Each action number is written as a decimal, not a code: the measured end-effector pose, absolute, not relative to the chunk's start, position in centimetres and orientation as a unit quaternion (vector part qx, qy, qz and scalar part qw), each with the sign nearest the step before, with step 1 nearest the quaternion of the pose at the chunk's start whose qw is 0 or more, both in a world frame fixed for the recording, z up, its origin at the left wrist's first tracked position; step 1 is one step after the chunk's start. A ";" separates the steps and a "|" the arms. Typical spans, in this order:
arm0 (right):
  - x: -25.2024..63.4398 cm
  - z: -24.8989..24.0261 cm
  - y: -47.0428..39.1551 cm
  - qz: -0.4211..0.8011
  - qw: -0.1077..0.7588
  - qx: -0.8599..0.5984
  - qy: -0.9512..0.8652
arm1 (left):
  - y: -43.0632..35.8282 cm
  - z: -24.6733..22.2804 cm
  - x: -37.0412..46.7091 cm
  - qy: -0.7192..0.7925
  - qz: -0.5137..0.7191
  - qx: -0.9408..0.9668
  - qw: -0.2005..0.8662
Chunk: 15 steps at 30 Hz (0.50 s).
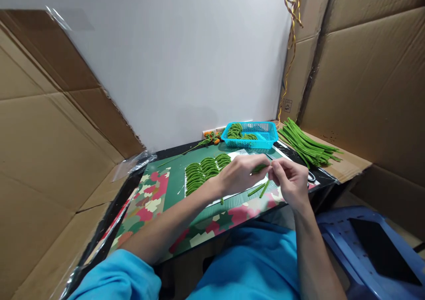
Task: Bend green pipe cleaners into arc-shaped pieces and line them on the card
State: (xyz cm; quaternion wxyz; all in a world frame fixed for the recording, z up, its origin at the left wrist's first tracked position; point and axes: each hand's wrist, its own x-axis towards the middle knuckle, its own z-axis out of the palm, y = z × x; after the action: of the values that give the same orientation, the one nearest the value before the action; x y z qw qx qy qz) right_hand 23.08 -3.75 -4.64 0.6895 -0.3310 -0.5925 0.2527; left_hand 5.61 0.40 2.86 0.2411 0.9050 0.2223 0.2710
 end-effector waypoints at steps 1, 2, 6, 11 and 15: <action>23.1 -4.6 -3.7 0.293 0.696 -0.317 -0.573 | 0.3 2.9 5.5 0.209 0.253 0.930 0.167; 23.0 -4.6 -3.7 0.328 0.701 -0.303 -0.557 | 0.3 2.9 5.4 0.197 0.231 0.946 0.113; 22.9 -4.1 -3.6 0.370 0.708 -0.285 -0.530 | 0.4 2.9 5.2 0.186 0.201 0.961 0.049; 22.6 -4.3 -3.7 0.217 0.735 -0.357 -0.534 | 0.2 2.4 6.1 0.235 0.342 0.880 0.233; 22.9 -4.8 -3.6 0.107 0.728 -0.387 -0.555 | 0.3 2.4 7.0 0.263 0.336 0.751 0.505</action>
State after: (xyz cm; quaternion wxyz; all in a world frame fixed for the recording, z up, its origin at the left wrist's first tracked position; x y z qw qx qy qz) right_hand 22.87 -3.60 -4.84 0.7280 -0.3875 -0.5554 0.1071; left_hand 6.98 0.25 2.45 0.5048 0.7505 0.2631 0.3357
